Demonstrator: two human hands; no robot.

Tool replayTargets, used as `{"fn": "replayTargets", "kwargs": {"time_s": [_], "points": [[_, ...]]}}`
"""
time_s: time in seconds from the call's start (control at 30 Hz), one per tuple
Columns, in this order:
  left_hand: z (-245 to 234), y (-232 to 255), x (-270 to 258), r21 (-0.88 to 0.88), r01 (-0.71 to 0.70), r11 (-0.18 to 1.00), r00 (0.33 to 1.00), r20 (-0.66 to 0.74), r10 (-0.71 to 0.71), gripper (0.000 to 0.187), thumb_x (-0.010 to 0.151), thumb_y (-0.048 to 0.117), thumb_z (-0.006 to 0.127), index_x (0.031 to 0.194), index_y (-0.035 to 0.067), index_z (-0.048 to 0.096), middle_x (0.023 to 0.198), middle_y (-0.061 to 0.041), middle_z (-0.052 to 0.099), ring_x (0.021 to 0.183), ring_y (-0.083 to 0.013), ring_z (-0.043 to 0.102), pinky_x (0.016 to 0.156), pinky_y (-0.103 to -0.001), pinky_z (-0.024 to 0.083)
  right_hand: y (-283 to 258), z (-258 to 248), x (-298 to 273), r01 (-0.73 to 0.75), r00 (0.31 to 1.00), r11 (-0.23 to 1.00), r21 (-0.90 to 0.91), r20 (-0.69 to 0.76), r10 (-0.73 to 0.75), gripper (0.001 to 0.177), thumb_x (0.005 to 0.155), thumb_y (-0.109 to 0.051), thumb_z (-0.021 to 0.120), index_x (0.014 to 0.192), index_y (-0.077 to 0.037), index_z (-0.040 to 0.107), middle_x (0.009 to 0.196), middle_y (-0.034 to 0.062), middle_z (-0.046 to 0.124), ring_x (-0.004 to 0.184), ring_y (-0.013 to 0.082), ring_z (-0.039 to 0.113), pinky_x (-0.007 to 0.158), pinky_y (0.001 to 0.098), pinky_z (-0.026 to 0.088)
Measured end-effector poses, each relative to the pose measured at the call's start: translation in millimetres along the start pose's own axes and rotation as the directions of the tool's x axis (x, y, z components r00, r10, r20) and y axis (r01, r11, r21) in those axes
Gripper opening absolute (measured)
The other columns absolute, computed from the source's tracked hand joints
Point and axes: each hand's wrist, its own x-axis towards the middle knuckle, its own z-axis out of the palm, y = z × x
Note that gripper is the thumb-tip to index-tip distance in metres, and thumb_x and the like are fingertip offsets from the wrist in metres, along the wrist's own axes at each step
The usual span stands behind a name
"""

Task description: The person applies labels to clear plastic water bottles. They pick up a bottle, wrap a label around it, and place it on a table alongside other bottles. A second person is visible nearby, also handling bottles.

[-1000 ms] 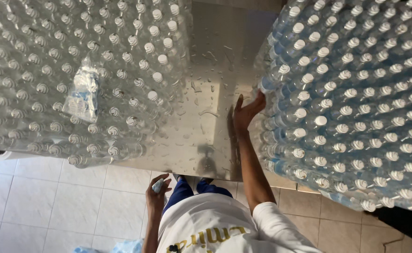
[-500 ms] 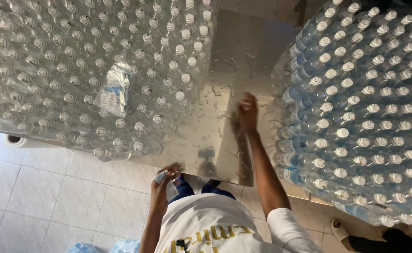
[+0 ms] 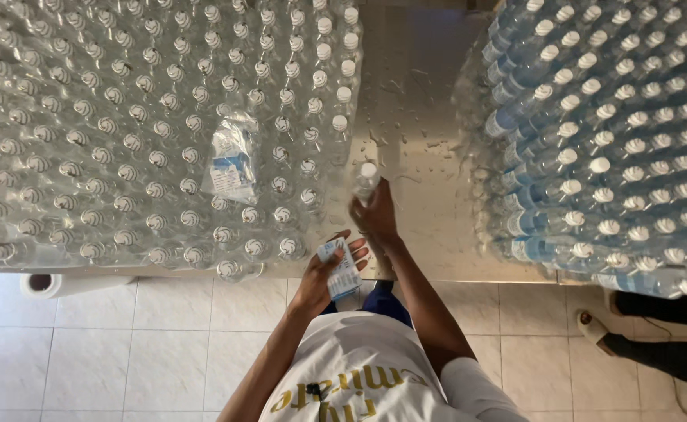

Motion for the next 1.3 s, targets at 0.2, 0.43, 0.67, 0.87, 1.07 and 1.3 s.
{"fn": "replayTargets", "kwargs": {"time_s": [0.2,0.43,0.67,0.87,1.07,1.3], "points": [[-3.7,-12.8,32.5,-0.055,-0.042,0.998,0.996,0.079,0.046,0.074,0.105,0.022,0.072,0.164,-0.009,0.039,0.148,-0.026,0.068,0.134,-0.0375,0.068,0.119,-0.060,0.052,29.6,-64.3,-52.9,-0.267,0.956,0.932,0.246,-0.052,0.288,0.060,0.095,-0.018,0.085,0.146,-0.006,0.054,0.138,0.0175,0.064,0.137,0.0362,0.061,0.115,0.0527,0.052],[3.7,-32.6,39.2,-0.045,-0.022,0.999,0.997,0.071,0.025,0.071,0.102,0.020,0.075,0.160,-0.010,0.046,0.150,-0.026,0.067,0.139,-0.0399,0.064,0.122,-0.058,0.049,23.4,-80.3,-135.7,-0.152,0.914,0.979,0.138,-0.358,0.192,0.047,0.106,-0.032,0.079,0.143,-0.011,0.060,0.127,0.0069,0.059,0.125,0.0221,0.062,0.110,0.0415,0.055],[9.5,-54.2,36.6,-0.041,0.002,0.999,0.998,0.070,0.001,0.064,0.104,0.018,0.073,0.159,-0.003,0.048,0.144,-0.023,0.072,0.128,-0.0376,0.072,0.112,-0.056,0.059,-4.9,-62.1,-157.1,-0.314,0.921,0.903,0.293,-0.136,0.364,0.031,0.084,-0.022,0.100,0.105,-0.007,0.083,0.085,0.0078,0.075,0.085,0.0138,0.069,0.075,0.0327,0.058],[20.0,-40.2,36.9,-0.088,0.011,0.996,1.000,0.019,-0.009,0.067,0.109,0.036,0.062,0.163,0.000,0.045,0.149,-0.021,0.068,0.138,-0.0368,0.065,0.116,-0.056,0.055,-4.8,-76.4,-140.8,-0.295,0.943,0.931,0.214,-0.091,0.320,0.032,0.087,-0.022,0.098,0.114,-0.011,0.085,0.091,0.0099,0.085,0.084,0.0123,0.076,0.074,0.0309,0.060],[23.4,-45.0,50.7,-0.124,-0.033,0.992,0.999,-0.046,0.027,0.050,0.111,0.028,0.062,0.152,0.000,0.054,0.126,-0.017,0.077,0.120,-0.0388,0.076,0.104,-0.057,0.064,-29.7,-97.3,-130.2,-0.189,0.982,0.979,0.073,0.016,0.188,0.018,0.095,-0.018,0.088,0.109,-0.008,0.082,0.093,0.0126,0.085,0.091,0.0214,0.082,0.081,0.0359,0.064],[2.8,-56.1,72.7,0.127,-0.087,0.988,0.989,-0.109,0.101,0.040,0.111,0.025,0.066,0.141,-0.001,0.064,0.095,-0.008,0.074,0.097,-0.0252,0.081,0.088,-0.045,0.070,-50.5,-136.5,-119.4,0.066,0.991,0.996,-0.061,0.117,-0.058,0.014,0.097,-0.015,0.085,0.102,-0.004,0.079,0.102,0.0115,0.074,0.102,0.0301,0.078,0.091,0.0420,0.065]]}}
